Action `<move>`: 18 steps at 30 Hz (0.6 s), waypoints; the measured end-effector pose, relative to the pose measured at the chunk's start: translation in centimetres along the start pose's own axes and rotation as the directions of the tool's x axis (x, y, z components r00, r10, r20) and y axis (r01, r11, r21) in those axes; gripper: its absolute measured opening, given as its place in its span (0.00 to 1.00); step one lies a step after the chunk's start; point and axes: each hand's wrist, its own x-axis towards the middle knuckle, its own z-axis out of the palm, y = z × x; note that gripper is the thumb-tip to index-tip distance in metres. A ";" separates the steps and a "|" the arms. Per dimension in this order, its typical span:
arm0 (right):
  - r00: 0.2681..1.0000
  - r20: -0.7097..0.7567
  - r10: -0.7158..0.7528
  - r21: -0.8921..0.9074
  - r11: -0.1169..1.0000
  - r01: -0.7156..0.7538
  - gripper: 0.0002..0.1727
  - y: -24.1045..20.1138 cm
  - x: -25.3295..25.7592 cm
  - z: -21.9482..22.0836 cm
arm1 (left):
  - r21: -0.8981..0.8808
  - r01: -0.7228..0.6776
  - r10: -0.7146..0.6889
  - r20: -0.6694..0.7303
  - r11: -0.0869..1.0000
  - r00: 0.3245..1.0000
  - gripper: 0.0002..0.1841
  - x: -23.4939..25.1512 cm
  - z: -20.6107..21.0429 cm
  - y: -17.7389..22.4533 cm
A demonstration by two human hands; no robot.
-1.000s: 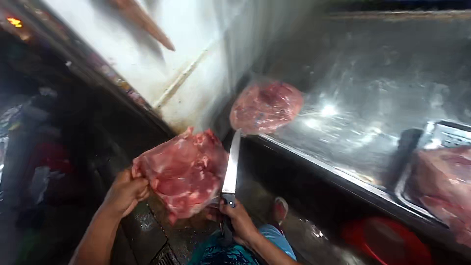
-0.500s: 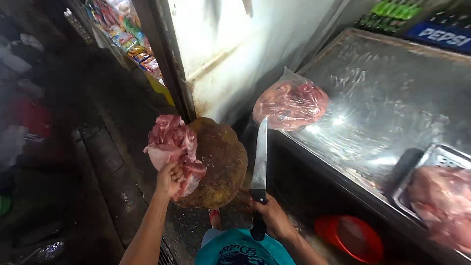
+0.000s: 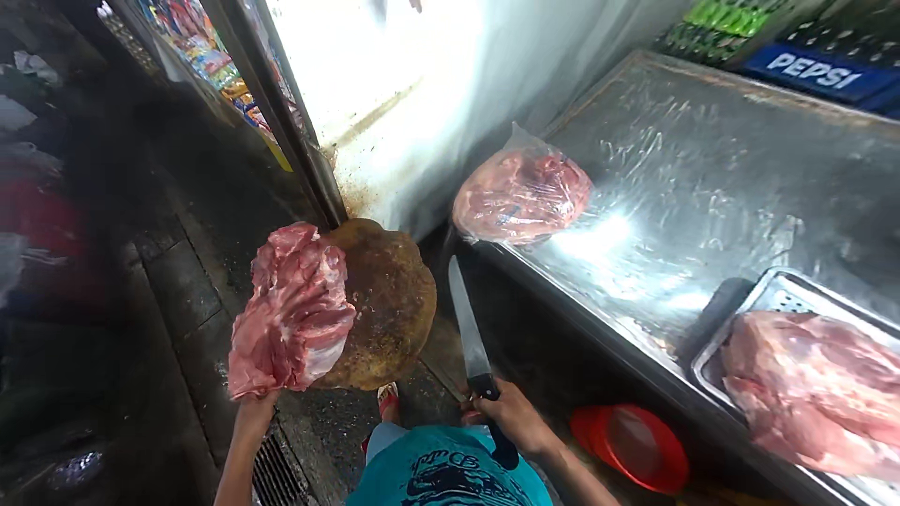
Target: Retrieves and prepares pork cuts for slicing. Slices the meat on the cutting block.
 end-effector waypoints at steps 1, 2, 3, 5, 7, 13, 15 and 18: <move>1.000 0.018 0.014 -0.037 0.999 -0.013 0.16 0.0 0.0 -1.1 | -0.040 0.006 -0.007 -0.030 0.999 1.000 0.27 -0.8 2.2 -0.2; 0.999 0.030 0.020 -0.085 0.996 -0.017 0.16 -0.3 0.0 -2.4 | -0.145 0.007 -0.018 -0.077 0.989 0.997 0.22 -1.9 4.7 0.6; 0.999 0.039 0.015 -0.123 0.992 -0.010 0.16 -0.6 0.2 -3.8 | -0.289 0.015 -0.044 -0.095 0.957 0.994 0.17 -2.9 7.2 2.3; 0.999 0.050 -0.013 -0.144 0.989 0.020 0.17 -0.7 0.2 -6.6 | -0.550 0.048 -0.076 -0.029 0.834 0.997 0.15 -5.8 11.5 5.9; 0.998 0.031 -0.048 -0.123 0.991 0.051 0.18 -0.5 -0.3 -9.0 | -0.653 0.116 -0.087 0.077 0.748 0.993 0.17 -9.0 16.1 7.4; 0.984 -0.106 -0.141 -0.040 0.990 0.137 0.17 0.4 -1.8 -16.4 | -0.909 0.297 0.060 0.327 0.293 0.943 0.22 -8.7 30.0 18.2; 0.984 -0.123 -0.129 -0.055 0.991 0.123 0.17 1.3 -2.8 -18.5 | -0.949 0.266 0.171 0.294 0.170 0.940 0.23 -8.4 31.6 24.0; 0.982 -0.154 -0.111 -0.057 0.993 0.103 0.17 2.0 -3.9 -20.2 | -0.966 0.232 0.250 0.255 0.118 0.934 0.23 -8.2 31.9 29.2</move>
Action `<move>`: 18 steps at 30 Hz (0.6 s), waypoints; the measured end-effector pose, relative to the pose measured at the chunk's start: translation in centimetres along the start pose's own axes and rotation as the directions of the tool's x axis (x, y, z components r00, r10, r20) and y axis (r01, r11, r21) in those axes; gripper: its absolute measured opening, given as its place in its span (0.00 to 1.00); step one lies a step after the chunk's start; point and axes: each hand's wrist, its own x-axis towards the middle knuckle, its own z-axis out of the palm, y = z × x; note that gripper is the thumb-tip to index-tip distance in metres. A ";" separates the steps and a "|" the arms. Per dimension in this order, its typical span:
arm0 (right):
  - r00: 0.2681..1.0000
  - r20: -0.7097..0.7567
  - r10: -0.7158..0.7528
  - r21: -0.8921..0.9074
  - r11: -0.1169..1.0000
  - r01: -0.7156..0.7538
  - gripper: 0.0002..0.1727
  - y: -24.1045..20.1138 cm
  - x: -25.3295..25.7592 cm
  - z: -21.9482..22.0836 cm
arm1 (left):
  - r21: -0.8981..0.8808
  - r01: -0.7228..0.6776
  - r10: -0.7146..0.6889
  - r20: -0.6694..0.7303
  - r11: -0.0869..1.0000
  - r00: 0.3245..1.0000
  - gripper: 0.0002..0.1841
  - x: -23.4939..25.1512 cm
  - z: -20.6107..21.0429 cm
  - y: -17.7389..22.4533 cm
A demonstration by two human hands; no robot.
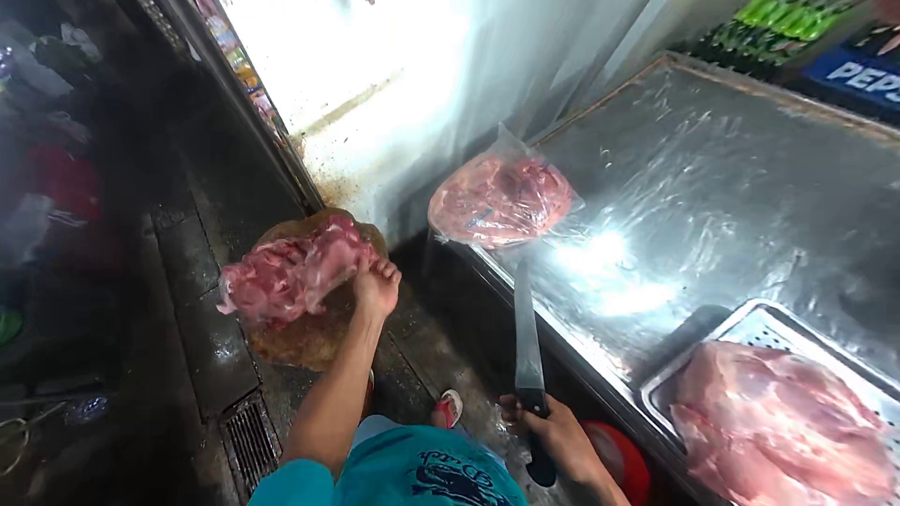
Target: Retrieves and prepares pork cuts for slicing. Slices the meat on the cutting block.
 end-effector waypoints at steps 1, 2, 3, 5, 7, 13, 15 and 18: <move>1.000 -0.013 0.004 0.003 1.000 -0.004 0.16 0.1 -0.4 -0.3 | 0.020 0.019 -0.020 0.011 1.000 1.000 0.23 -0.2 -0.1 -0.3; 1.000 -0.026 0.009 0.008 1.000 -0.009 0.16 0.3 -0.9 -0.5 | 0.061 0.055 -0.055 0.007 0.997 0.998 0.22 -0.9 -1.0 -0.9; 0.999 -0.042 0.016 0.015 1.000 -0.015 0.16 0.5 -1.5 -0.4 | 0.127 0.105 -0.103 -0.022 0.986 0.994 0.20 -2.0 -2.8 -1.7; 0.998 -0.067 0.018 0.021 1.000 -0.017 0.17 0.8 -1.7 0.4 | 0.346 0.228 -0.203 -0.109 0.910 0.973 0.16 -4.8 -7.2 -2.7; 0.997 -0.071 0.022 -0.016 1.000 -0.023 0.17 1.0 -1.6 1.8 | 0.678 0.328 -0.309 -0.154 0.658 0.938 0.14 -8.2 -11.2 -2.2; 0.977 -0.206 0.053 -0.060 0.996 -0.067 0.18 -0.2 -4.2 7.4 | 0.978 -0.074 -0.791 0.201 0.195 0.577 0.34 -11.0 -11.9 1.3; 0.958 -0.280 0.063 0.010 0.998 -0.062 0.16 0.5 -5.1 9.3 | 0.963 -0.263 -0.773 0.210 0.057 0.599 0.25 -8.4 -10.1 1.2; 0.904 -0.413 0.114 0.042 0.994 -0.106 0.15 3.2 -7.1 10.1 | 0.765 -0.599 -0.696 0.297 -0.236 0.654 0.15 -3.4 -6.0 0.6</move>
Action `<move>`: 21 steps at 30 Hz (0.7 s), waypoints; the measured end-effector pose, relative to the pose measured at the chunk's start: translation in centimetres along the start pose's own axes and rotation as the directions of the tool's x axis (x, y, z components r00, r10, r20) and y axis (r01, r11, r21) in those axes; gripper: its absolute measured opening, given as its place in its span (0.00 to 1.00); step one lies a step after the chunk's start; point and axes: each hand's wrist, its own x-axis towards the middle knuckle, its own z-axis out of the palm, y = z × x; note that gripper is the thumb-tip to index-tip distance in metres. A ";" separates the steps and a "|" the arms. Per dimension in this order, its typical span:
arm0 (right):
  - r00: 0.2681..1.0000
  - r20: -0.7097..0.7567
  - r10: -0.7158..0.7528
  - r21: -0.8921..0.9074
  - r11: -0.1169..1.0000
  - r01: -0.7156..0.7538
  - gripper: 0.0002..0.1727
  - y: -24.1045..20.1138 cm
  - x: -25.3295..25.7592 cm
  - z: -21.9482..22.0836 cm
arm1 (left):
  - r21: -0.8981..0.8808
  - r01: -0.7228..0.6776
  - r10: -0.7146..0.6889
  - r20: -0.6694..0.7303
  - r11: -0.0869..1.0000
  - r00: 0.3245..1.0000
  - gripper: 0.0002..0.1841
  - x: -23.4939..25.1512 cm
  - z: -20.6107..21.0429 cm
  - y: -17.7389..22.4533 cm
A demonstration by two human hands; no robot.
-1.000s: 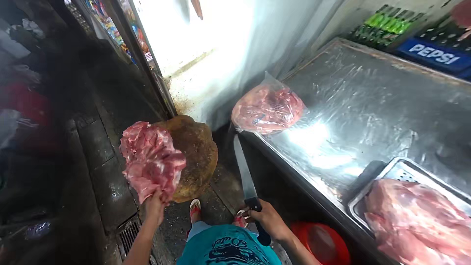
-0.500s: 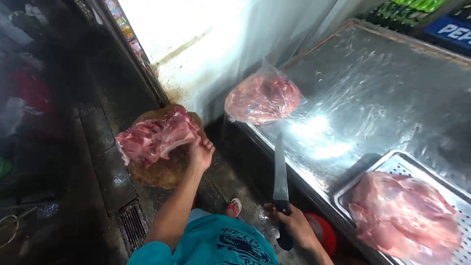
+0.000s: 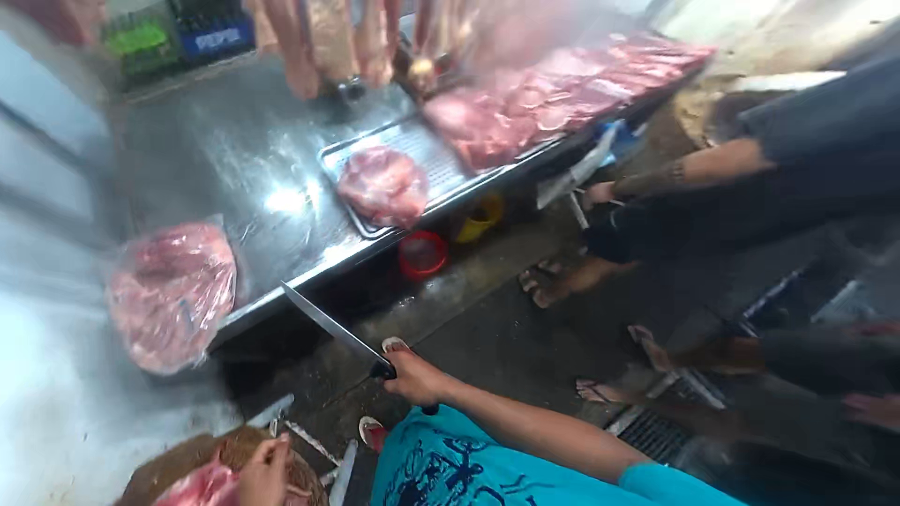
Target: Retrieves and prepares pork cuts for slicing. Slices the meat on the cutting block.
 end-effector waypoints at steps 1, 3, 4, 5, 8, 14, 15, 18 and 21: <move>0.997 -0.059 0.040 -0.012 0.999 -0.041 0.16 1.2 -0.7 -0.7 | 0.081 -0.045 0.046 -0.016 0.996 0.999 0.14 1.6 -1.3 0.4; 0.977 -0.167 0.136 -0.013 0.990 -0.140 0.17 4.3 -2.3 -2.4 | 0.099 -0.102 0.104 -0.012 0.990 0.994 0.12 3.7 -2.9 2.4; 0.962 -0.211 0.176 -0.001 0.984 -0.181 0.18 6.0 -3.0 -3.4 | 0.047 -0.127 0.128 0.001 0.991 0.992 0.11 4.6 -3.1 3.9; 0.945 -0.251 0.211 0.013 0.977 -0.215 0.19 7.5 -3.5 -4.3 | -0.039 -0.153 0.153 0.018 0.988 0.988 0.14 5.6 -2.8 5.5; 0.879 -0.342 0.331 0.069 0.942 -0.328 0.19 11.3 -5.3 -7.4 | -0.258 -0.165 0.195 0.093 0.952 0.976 0.23 9.2 1.4 11.1; 0.778 -0.307 0.547 0.149 0.836 -0.529 0.19 17.8 -8.1 -13.0 | -0.384 -0.094 0.224 0.309 0.918 0.924 0.28 16.7 14.8 23.9; 0.766 -0.289 0.574 0.128 0.816 -0.564 0.19 19.0 -8.2 -13.9 | -0.397 -0.106 0.242 0.309 0.911 0.920 0.28 17.8 16.2 26.1; 0.741 -0.247 0.625 0.080 0.775 -0.627 0.19 22.0 -8.9 -16.9 | -0.403 -0.168 0.290 0.262 0.900 0.921 0.28 21.4 19.9 32.4; 0.713 -0.181 0.678 0.103 0.734 -0.672 0.21 24.6 -9.3 -19.1 | -0.295 -0.170 0.236 0.204 0.940 0.950 0.30 26.4 22.9 36.1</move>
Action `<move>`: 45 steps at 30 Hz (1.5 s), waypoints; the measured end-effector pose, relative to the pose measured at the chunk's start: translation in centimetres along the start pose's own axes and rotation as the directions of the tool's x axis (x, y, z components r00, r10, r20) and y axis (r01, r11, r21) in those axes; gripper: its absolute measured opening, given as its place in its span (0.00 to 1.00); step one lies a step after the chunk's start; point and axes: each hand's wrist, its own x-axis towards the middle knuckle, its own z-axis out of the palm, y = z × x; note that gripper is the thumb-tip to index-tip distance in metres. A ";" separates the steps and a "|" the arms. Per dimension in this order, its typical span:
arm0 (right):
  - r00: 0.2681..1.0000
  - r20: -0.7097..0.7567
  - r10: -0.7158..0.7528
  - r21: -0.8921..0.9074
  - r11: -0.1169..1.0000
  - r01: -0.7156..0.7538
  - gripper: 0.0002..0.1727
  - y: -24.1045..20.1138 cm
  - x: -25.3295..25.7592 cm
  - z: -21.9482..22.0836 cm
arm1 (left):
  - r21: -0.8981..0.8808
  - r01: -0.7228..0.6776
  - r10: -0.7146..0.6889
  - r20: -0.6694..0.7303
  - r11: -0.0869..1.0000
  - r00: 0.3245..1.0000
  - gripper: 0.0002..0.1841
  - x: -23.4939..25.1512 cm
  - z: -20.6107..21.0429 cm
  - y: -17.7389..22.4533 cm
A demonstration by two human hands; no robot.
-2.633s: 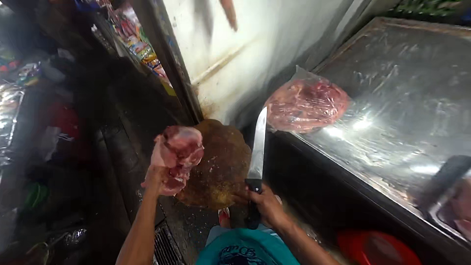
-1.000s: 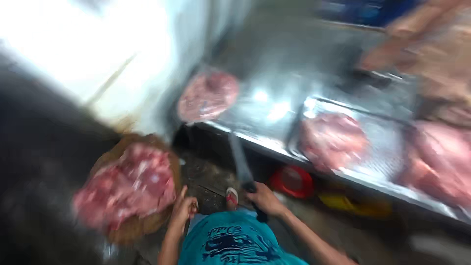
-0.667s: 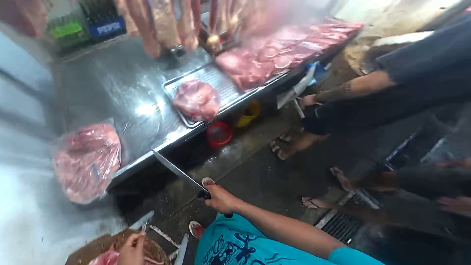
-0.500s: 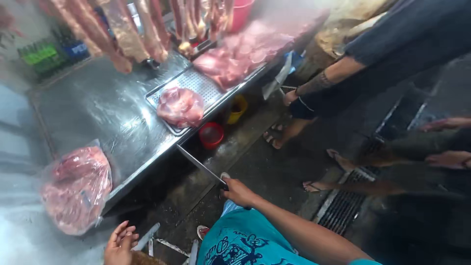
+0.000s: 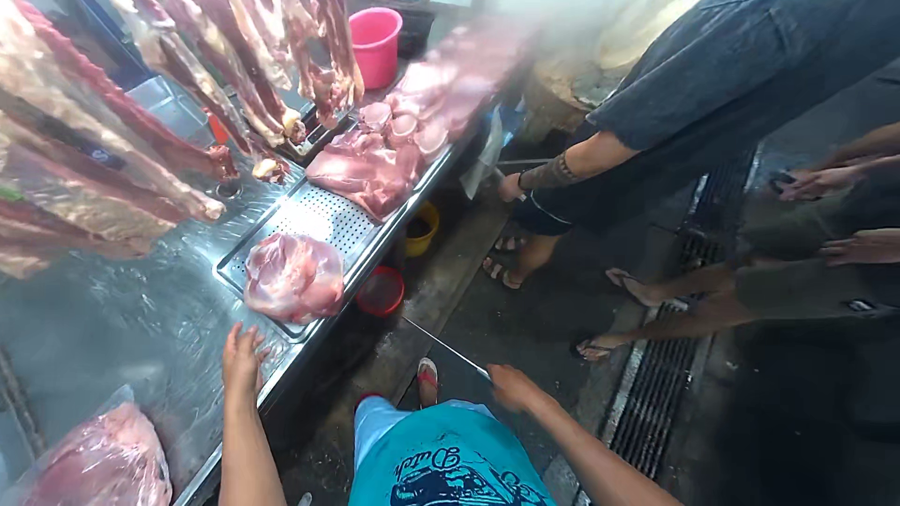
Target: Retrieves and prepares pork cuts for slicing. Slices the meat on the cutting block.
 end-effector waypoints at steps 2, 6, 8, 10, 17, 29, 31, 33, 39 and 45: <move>0.997 0.048 0.060 0.057 0.996 -0.063 0.21 1.2 1.4 -0.8 | 0.102 0.039 -0.036 -0.029 0.994 0.999 0.31 4.4 1.1 0.1; 0.968 0.145 0.205 0.264 0.935 -0.238 0.18 2.8 3.9 -0.3 | 0.394 0.040 -0.028 -0.035 0.918 0.999 0.36 13.0 2.1 -0.6; 0.948 0.179 0.264 0.350 0.883 -0.312 0.19 3.2 4.8 0.9 | 0.416 0.098 -0.075 -0.071 0.904 0.995 0.35 15.9 3.3 -0.2; 0.928 0.208 0.309 0.418 0.830 -0.370 0.22 3.2 4.8 3.0 | 0.276 0.207 -0.184 -0.108 0.938 0.977 0.36 17.6 4.3 0.6; 0.850 0.306 0.429 0.648 0.560 -0.516 0.21 -1.7 1.1 7.8 | -0.095 0.290 -0.297 -0.069 0.952 0.952 0.22 18.7 7.7 0.3; 0.868 0.242 0.433 0.650 0.591 -0.477 0.20 -7.1 3.7 3.2 | -0.256 0.227 -0.184 0.181 0.940 0.966 0.29 19.5 8.8 -0.4; 0.872 0.228 0.433 0.679 0.571 -0.461 0.20 -7.7 3.8 2.5 | -0.339 0.232 -0.108 0.346 0.912 0.932 0.35 20.8 8.8 -0.5; 0.875 0.234 0.424 0.685 0.567 -0.458 0.19 -8.2 3.3 2.1 | -0.332 0.240 -0.068 0.455 0.912 0.888 0.41 22.3 10.2 0.1; 0.858 0.229 0.460 0.620 0.610 -0.493 0.23 -8.1 1.1 1.7 | -0.273 0.337 -0.251 0.305 0.901 0.919 0.25 22.2 20.1 2.8; 0.793 0.230 0.564 0.827 0.316 -0.465 0.19 -9.5 -3.4 4.0 | -0.148 0.545 -0.501 0.253 0.825 0.828 0.28 15.5 21.4 4.5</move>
